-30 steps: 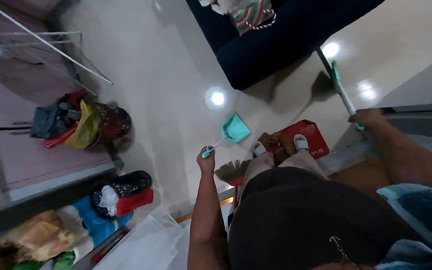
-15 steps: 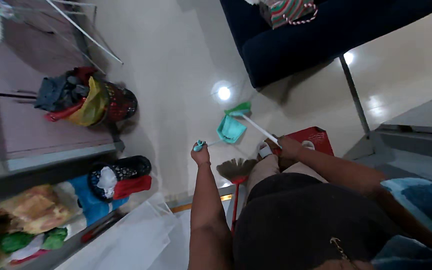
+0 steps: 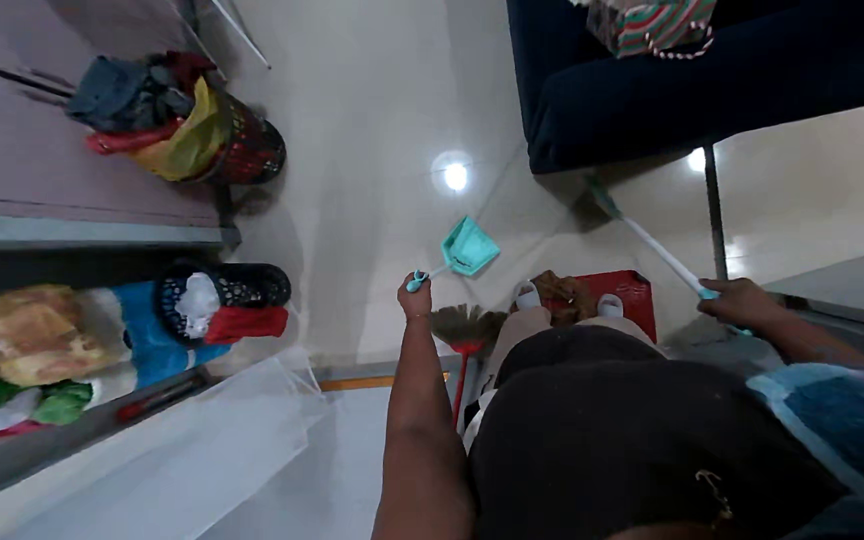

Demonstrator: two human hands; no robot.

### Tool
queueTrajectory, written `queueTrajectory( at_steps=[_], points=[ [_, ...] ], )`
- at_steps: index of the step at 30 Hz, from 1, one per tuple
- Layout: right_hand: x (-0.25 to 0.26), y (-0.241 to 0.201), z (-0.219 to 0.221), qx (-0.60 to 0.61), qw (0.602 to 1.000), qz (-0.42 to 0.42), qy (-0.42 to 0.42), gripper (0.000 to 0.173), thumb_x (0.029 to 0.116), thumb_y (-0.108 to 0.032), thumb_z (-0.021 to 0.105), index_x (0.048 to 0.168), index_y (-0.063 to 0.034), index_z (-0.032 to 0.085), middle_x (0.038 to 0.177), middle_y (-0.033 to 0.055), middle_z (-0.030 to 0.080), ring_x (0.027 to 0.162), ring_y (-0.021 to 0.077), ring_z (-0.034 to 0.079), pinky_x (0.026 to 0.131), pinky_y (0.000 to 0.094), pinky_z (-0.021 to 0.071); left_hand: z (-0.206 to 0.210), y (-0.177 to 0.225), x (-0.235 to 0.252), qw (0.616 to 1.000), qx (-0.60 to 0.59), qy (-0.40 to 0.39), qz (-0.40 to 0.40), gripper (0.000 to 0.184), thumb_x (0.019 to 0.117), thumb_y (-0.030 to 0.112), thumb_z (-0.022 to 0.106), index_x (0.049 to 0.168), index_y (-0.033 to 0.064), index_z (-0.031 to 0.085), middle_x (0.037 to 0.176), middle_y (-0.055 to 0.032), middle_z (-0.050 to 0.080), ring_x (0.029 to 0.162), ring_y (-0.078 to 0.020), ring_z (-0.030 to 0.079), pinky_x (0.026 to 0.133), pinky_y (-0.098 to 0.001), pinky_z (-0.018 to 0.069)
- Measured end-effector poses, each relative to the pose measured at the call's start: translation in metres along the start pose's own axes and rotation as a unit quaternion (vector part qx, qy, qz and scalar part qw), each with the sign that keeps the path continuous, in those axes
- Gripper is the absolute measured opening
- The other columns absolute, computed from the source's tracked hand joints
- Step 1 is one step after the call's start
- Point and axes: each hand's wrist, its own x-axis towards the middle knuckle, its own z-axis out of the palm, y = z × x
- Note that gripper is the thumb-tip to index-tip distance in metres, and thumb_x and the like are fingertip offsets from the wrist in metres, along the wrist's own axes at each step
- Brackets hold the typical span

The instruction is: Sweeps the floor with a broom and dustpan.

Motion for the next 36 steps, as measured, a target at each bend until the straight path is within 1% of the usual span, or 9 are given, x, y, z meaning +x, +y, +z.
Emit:
queueTrajectory(
  at_steps=[5, 10, 12, 14, 17, 21, 25, 30, 36],
  points=[
    [0.024, -0.031, 0.072, -0.08, 0.994, -0.046, -0.062, 0.032, 0.0977, -0.013, 0.066, 0.119, 0.0107, 0.063, 0.11, 0.0326, 0.064, 0.096, 0.0438, 0.065, 0.087, 0.0609, 0.0507, -0.001, -0.006, -0.003, 1.0, -0.006, 0.003, 0.01, 0.021, 0.0935, 0.001, 0.068, 0.112, -0.0078, 0.068, 0.106, -0.0228, 0.07, 0.099, -0.028, 0.067, 0.094, -0.0455, 0.0521],
    [0.003, -0.088, 0.099, -0.103, 0.973, -0.113, -0.173, 0.034, 0.1, -0.013, 0.065, 0.132, -0.0004, 0.065, 0.123, 0.0271, 0.065, 0.111, 0.0395, 0.063, 0.099, 0.0587, 0.0461, -0.004, -0.013, -0.004, 1.0, -0.011, -0.011, -0.024, 0.025, 0.0953, 0.005, 0.067, 0.118, -0.0068, 0.068, 0.114, -0.0243, 0.069, 0.106, -0.03, 0.067, 0.098, -0.0454, 0.0514],
    [0.004, -0.095, 0.091, -0.061, 0.976, -0.118, -0.174, 0.04, 0.0987, -0.014, 0.066, 0.139, -0.0102, 0.063, 0.112, 0.0169, 0.069, 0.088, 0.0242, 0.064, 0.082, 0.0446, 0.0521, -0.007, -0.025, -0.005, 0.997, -0.066, -0.017, -0.045, 0.027, 0.0968, 0.005, 0.066, 0.121, -0.0074, 0.065, 0.114, -0.0235, 0.068, 0.098, -0.0266, 0.066, 0.09, -0.0428, 0.0549],
    [-0.002, -0.099, 0.077, -0.028, 0.977, -0.115, -0.176, 0.047, 0.0992, -0.013, 0.065, 0.145, -0.0146, 0.058, 0.092, 0.0093, 0.066, 0.06, 0.0124, 0.053, 0.058, 0.0309, 0.0476, -0.015, -0.041, -0.012, 0.986, -0.155, 0.015, -0.06, 0.026, 0.097, 0.001, 0.064, 0.121, -0.009, 0.063, 0.108, -0.0201, 0.067, 0.087, -0.0197, 0.064, 0.081, -0.0365, 0.0558],
    [-0.024, -0.107, 0.053, -0.019, 0.981, -0.111, -0.16, 0.054, 0.0999, -0.01, 0.065, 0.152, -0.0124, 0.05, 0.084, 0.0081, 0.063, 0.05, 0.0097, 0.048, 0.047, 0.0261, 0.0438, -0.036, -0.072, -0.039, 0.951, -0.286, 0.086, -0.082, 0.028, 0.0944, -0.009, 0.061, 0.122, -0.0115, 0.057, 0.105, -0.0176, 0.064, 0.084, -0.0156, 0.064, 0.078, -0.0317, 0.0575],
    [-0.043, -0.117, 0.033, -0.041, 0.985, -0.127, -0.109, 0.055, 0.1008, -0.009, 0.064, 0.153, -0.0121, 0.048, 0.087, 0.0098, 0.063, 0.051, 0.0103, 0.049, 0.048, 0.0268, 0.0442, -0.053, -0.135, -0.073, 0.892, -0.414, 0.144, -0.111, 0.033, 0.0962, -0.012, 0.057, 0.128, -0.0102, 0.051, 0.111, -0.0163, 0.062, 0.09, -0.0168, 0.066, 0.081, -0.0316, 0.0591],
    [-0.049, -0.134, 0.025, -0.051, 0.988, -0.134, -0.056, 0.053, 0.1008, -0.007, 0.063, 0.152, -0.0106, 0.048, 0.088, 0.0108, 0.063, 0.053, 0.011, 0.048, 0.05, 0.0276, 0.0441, -0.022, -0.17, -0.094, 0.843, -0.488, 0.179, -0.141, 0.029, 0.1007, -0.007, 0.053, 0.13, -0.0076, 0.049, 0.109, -0.0143, 0.063, 0.088, -0.0151, 0.066, 0.081, -0.0294, 0.0584],
    [-0.042, -0.164, 0.01, -0.079, 0.988, -0.131, -0.028, 0.05, 0.1019, -0.007, 0.061, 0.15, -0.0079, 0.049, 0.088, 0.0105, 0.062, 0.054, 0.0112, 0.05, 0.051, 0.0276, 0.0461, 0.031, -0.184, -0.1, 0.819, -0.496, 0.22, -0.187, 0.038, 0.0994, -0.008, 0.056, 0.136, -0.0082, 0.047, 0.118, -0.0187, 0.06, 0.092, -0.017, 0.061, 0.084, -0.0311, 0.0555],
    [-0.03, -0.215, -0.013, -0.053, 0.987, -0.145, -0.037, 0.046, 0.1012, -0.007, 0.061, 0.147, -0.0077, 0.053, 0.083, 0.0055, 0.062, 0.048, 0.0073, 0.046, 0.045, 0.0229, 0.0415, 0.034, -0.158, -0.091, 0.793, -0.528, 0.242, -0.186, 0.038, 0.0993, -0.01, 0.054, 0.136, -0.0092, 0.045, 0.121, -0.0202, 0.059, 0.096, -0.0191, 0.063, 0.085, -0.0321, 0.0566]
  ],
)
